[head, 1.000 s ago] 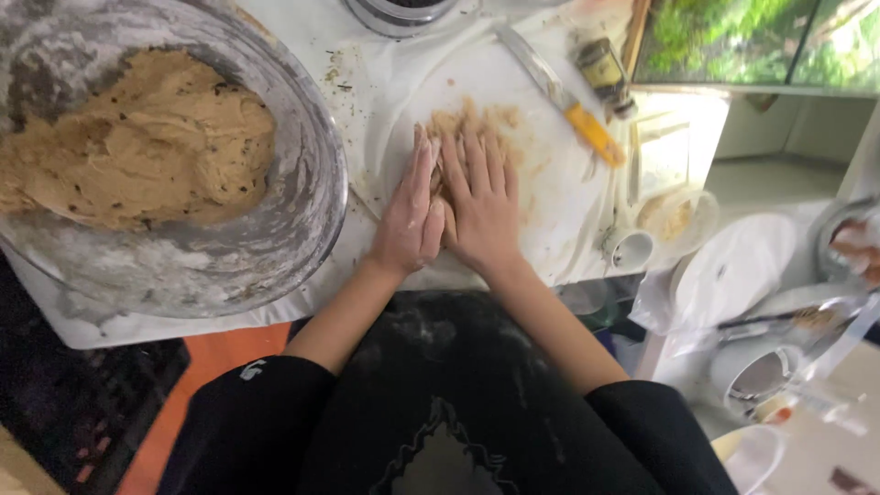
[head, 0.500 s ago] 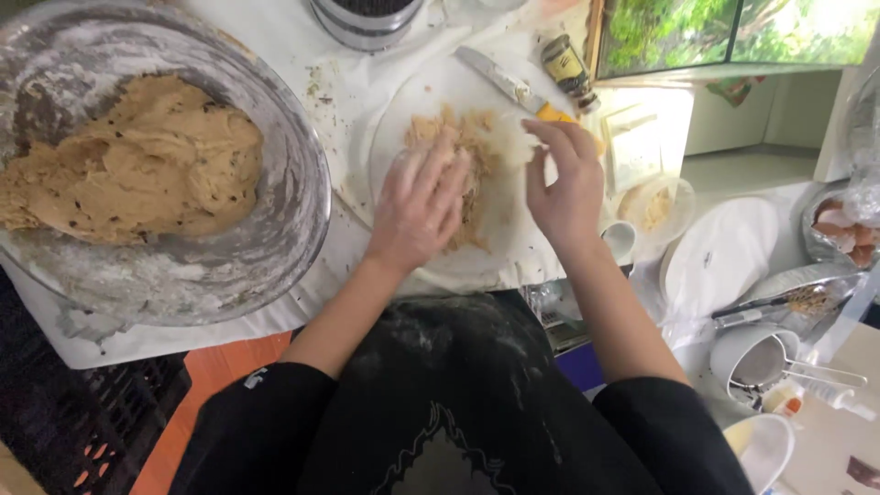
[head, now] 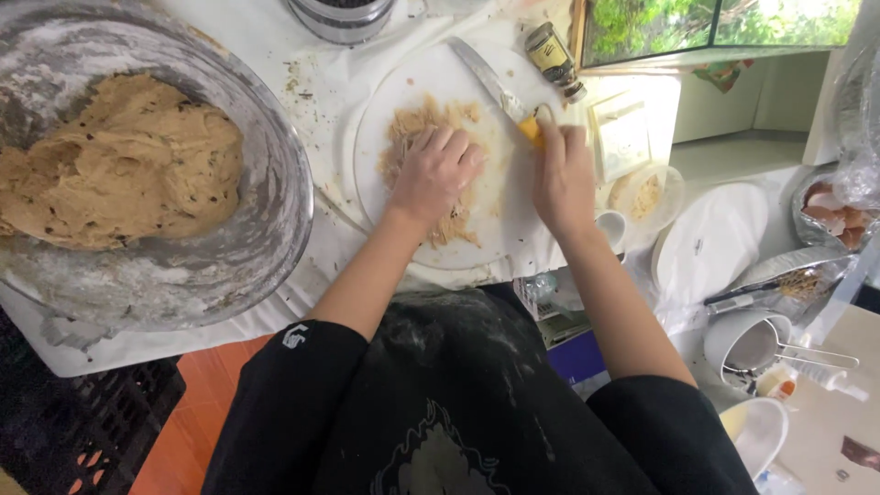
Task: The person is kneading and shaping dough on a white surface, occasionally using a small knife to cut or scrap pieces of dough.
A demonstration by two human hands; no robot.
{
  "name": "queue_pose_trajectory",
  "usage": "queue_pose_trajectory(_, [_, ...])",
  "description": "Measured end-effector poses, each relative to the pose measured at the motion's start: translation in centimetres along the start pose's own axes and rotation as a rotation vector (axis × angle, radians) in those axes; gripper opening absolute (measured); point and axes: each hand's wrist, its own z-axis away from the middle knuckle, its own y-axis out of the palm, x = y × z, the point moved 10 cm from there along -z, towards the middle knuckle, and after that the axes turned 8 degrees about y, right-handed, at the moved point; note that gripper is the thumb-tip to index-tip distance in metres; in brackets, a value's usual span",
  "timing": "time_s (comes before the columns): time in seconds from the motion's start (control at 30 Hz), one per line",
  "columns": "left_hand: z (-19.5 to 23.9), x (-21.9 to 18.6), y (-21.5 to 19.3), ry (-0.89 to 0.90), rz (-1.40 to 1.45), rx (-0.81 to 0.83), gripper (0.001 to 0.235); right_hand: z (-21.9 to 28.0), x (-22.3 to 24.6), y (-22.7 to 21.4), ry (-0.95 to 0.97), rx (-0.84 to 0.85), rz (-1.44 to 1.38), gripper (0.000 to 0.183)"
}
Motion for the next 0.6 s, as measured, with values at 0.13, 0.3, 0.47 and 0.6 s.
queue_pose_trajectory(0.13, [0.1,0.6,-3.2,-0.011,0.173,-0.143,0.049,2.2,-0.1,0.9,0.08,0.112,-0.034,0.052])
queue_pose_trajectory(0.3, [4.7,-1.0,-8.4,-0.073,0.035,-0.188,0.067,3.7,-1.6,2.2,0.144,0.13,-0.056,0.055])
queue_pose_trajectory(0.47, [8.4,1.6,-5.0,-0.273,0.05,-0.123,0.07,4.2,-1.6,3.3,0.258,0.218,0.039,0.059])
queue_pose_trajectory(0.6, [8.2,1.7,-4.2,-0.348,-0.025,-0.014,0.075,6.5,-0.1,2.6,0.146,0.121,-0.029,0.06])
